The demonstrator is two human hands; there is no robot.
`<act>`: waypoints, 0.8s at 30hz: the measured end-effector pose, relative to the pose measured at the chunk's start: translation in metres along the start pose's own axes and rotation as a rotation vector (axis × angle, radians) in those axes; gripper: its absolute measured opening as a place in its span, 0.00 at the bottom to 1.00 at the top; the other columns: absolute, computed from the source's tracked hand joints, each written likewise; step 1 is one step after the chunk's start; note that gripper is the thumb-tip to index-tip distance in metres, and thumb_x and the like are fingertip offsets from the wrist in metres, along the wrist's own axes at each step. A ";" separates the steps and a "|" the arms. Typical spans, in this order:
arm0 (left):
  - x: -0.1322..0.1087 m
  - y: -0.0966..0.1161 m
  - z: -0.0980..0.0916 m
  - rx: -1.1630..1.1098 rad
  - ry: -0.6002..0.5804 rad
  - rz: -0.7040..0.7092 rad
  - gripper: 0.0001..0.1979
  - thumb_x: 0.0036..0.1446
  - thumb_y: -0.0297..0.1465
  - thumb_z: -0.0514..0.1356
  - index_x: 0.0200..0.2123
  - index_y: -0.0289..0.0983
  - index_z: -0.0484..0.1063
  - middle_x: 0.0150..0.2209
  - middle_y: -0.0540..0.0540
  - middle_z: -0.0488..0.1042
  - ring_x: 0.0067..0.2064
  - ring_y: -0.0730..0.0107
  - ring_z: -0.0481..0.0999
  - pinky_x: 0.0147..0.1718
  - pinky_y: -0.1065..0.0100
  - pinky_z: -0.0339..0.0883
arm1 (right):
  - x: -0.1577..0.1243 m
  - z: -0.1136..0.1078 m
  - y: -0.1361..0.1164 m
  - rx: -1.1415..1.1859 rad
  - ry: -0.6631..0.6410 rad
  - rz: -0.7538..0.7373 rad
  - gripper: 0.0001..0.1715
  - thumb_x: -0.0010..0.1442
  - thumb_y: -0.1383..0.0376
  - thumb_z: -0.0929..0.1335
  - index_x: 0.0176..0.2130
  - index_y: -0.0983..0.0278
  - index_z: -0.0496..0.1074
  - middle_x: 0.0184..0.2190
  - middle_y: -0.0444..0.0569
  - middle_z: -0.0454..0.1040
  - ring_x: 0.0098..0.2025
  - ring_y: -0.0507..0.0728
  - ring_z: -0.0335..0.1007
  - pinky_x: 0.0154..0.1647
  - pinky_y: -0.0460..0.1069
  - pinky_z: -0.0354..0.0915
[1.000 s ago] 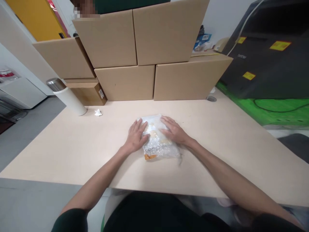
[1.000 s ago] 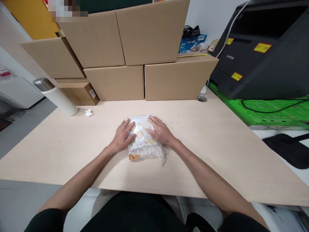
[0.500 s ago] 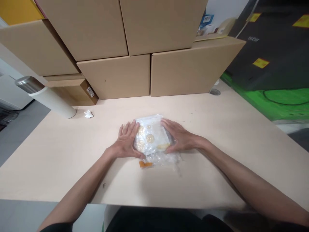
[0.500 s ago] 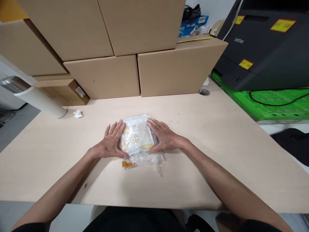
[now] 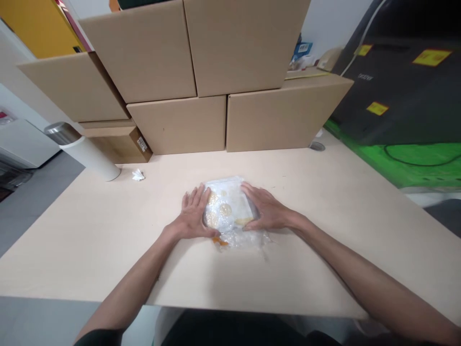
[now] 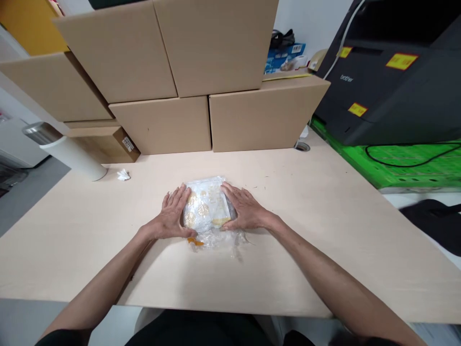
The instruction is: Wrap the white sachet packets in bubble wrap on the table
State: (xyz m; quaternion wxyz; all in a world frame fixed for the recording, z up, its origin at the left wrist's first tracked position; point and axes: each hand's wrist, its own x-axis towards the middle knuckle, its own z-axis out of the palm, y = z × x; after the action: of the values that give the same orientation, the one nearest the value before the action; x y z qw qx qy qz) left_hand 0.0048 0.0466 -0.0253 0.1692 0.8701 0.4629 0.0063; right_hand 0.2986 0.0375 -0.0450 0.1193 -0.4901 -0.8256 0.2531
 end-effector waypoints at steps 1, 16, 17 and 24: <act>-0.004 0.004 -0.001 0.010 0.027 0.005 0.65 0.44 0.52 0.68 0.72 0.38 0.29 0.72 0.32 0.23 0.72 0.36 0.26 0.66 0.37 0.25 | -0.001 0.001 0.001 0.025 0.018 0.004 0.74 0.42 0.37 0.74 0.72 0.59 0.39 0.73 0.60 0.37 0.73 0.73 0.33 0.69 0.71 0.34; -0.021 0.061 0.042 -0.017 0.277 0.300 0.24 0.67 0.32 0.54 0.65 0.40 0.62 0.70 0.40 0.54 0.72 0.42 0.43 0.65 0.32 0.34 | -0.001 0.014 0.001 1.078 0.509 0.335 0.38 0.42 0.49 0.77 0.49 0.62 0.72 0.36 0.49 0.79 0.36 0.57 0.74 0.41 0.53 0.67; -0.021 0.058 0.041 -0.096 0.314 0.308 0.22 0.67 0.30 0.52 0.63 0.42 0.64 0.69 0.42 0.56 0.72 0.45 0.46 0.65 0.34 0.35 | -0.001 0.014 0.001 1.096 0.501 0.319 0.36 0.40 0.51 0.78 0.47 0.63 0.73 0.33 0.47 0.78 0.33 0.56 0.72 0.37 0.52 0.66; -0.029 0.047 0.009 -1.134 0.932 -0.047 0.17 0.65 0.39 0.56 0.54 0.43 0.74 0.59 0.45 0.73 0.61 0.59 0.70 0.61 0.55 0.63 | -0.007 0.000 0.000 1.149 0.778 0.321 0.25 0.38 0.59 0.77 0.38 0.62 0.75 0.23 0.40 0.71 0.23 0.49 0.62 0.26 0.47 0.58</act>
State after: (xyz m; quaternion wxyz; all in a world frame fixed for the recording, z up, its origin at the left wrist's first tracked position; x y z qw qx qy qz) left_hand 0.0273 -0.0040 -0.0156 0.3793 0.5458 0.4309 0.6104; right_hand 0.3018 0.0309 -0.0446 0.6061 -0.5201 -0.3768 0.4692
